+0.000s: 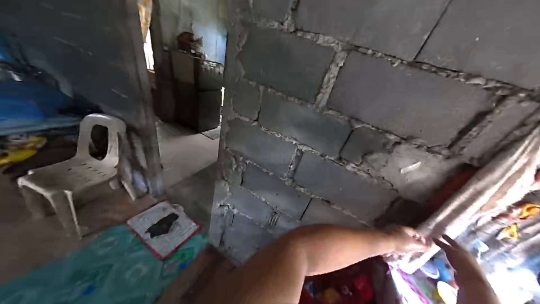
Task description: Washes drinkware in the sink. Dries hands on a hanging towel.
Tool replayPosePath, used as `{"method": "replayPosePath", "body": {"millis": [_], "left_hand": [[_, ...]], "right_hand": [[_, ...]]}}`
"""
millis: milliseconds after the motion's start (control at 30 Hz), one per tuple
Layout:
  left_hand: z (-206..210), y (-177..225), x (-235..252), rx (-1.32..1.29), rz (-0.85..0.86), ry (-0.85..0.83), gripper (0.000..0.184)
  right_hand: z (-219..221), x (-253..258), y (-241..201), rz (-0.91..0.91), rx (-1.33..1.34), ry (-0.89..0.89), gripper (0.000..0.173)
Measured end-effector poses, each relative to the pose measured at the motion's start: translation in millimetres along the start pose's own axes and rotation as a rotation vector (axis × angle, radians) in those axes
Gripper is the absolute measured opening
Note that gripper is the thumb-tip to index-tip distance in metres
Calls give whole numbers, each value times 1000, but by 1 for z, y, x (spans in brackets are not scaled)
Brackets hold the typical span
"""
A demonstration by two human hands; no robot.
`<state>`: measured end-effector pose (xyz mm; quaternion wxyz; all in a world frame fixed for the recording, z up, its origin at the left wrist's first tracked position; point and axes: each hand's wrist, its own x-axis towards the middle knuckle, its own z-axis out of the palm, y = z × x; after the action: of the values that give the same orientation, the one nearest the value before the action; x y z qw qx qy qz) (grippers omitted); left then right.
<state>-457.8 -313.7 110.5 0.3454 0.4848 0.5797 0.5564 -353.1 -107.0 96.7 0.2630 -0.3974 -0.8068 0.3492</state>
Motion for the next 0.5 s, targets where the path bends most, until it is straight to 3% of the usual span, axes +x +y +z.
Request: {"method": "replayPosePath", "body": {"millis": [100,267,400,500], "left_hand": [[-27,-27,-12,46,-47,-43,44],[-69,-52,-2,132,-71,66,48],[-73,-21,28,126,78,272,45],[-57,7,66,245,177,321,46]], "right_hand": [[22,8,1,23,218,16,55],[18,-16,-4,-98,447,-16,44],[-14,-57,-36,-402,590,-229,45],[-63,-74,-85,-661,397,-491,30]]}}
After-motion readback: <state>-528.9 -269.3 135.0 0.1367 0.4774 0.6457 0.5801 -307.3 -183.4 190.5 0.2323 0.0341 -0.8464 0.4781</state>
